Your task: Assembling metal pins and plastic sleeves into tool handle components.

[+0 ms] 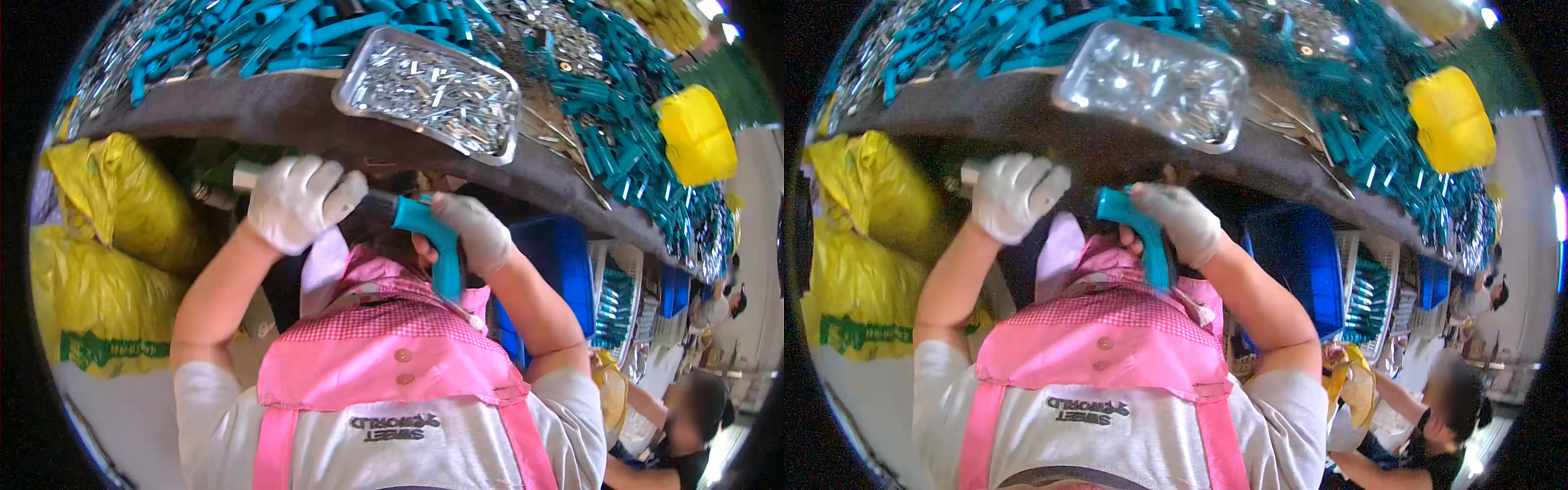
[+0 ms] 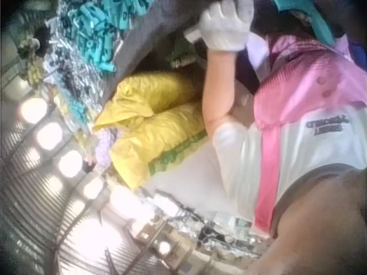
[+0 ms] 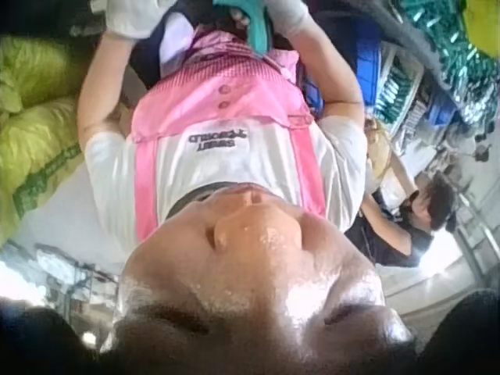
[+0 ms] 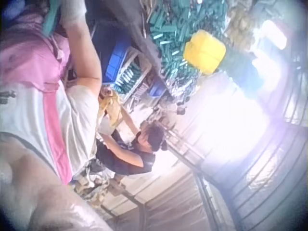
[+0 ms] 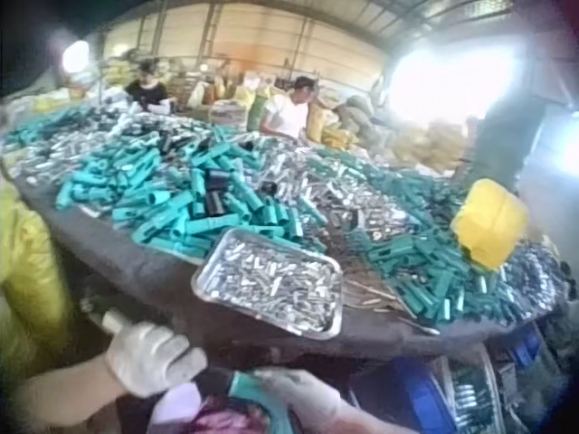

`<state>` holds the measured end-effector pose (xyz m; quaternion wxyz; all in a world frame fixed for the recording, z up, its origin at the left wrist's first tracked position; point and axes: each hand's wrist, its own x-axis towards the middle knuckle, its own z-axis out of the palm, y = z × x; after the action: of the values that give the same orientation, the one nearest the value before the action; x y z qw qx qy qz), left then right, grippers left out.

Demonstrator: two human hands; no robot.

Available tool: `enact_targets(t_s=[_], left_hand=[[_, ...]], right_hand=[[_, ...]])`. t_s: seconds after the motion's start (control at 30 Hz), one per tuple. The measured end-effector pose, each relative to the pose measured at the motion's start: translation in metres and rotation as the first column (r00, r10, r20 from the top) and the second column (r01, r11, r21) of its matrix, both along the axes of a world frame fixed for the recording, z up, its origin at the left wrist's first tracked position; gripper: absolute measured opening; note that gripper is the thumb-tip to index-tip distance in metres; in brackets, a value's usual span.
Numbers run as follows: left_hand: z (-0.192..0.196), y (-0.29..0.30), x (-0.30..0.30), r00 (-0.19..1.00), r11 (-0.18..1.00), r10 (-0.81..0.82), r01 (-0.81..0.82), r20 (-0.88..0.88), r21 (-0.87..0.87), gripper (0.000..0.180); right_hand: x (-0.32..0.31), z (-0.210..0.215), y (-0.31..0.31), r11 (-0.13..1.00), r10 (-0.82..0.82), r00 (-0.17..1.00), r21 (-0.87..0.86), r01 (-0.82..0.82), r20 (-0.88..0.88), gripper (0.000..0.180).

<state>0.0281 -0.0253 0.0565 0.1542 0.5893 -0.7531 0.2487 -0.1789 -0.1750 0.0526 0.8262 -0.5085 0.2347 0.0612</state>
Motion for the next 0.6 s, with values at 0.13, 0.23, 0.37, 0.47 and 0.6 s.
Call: enact_targets(t_s=[0.13, 0.23, 0.37, 0.47, 0.6], left_hand=[[0.012, -0.025, 0.016, 1.0, 0.903, -0.017, 0.012, -0.007, -0.429, 0.047], [-0.004, -0.029, -0.011, 0.661, 0.699, -0.308, -0.331, -0.684, -0.634, 0.075], [0.016, -0.039, -0.028, -0.87, 0.92, -0.294, -0.144, -0.395, -0.366, 0.052], [0.005, -0.061, -0.018, -0.8, 0.934, -0.354, -0.276, -0.485, -0.226, 0.013], [-0.004, -0.066, -0.009, -0.859, 0.902, -0.251, -0.041, -0.447, -0.429, 0.016]], right_hand=[[0.005, -0.032, 0.028, 0.954, -0.166, 0.941, 0.288, 0.079, 0.294, 0.067], [0.009, -0.016, 0.03, 0.861, -0.203, 0.86, -0.333, 0.385, 0.468, 0.065], [0.009, -0.018, 0.013, -0.246, 0.178, 0.886, -0.852, 0.461, 0.428, 0.06], [0.013, -0.014, 0.042, 0.78, -0.135, 0.927, -0.539, 0.317, 0.35, 0.06], [0.008, -0.019, 0.028, 0.996, -0.061, 0.928, -0.031, 0.078, 0.368, 0.081]])
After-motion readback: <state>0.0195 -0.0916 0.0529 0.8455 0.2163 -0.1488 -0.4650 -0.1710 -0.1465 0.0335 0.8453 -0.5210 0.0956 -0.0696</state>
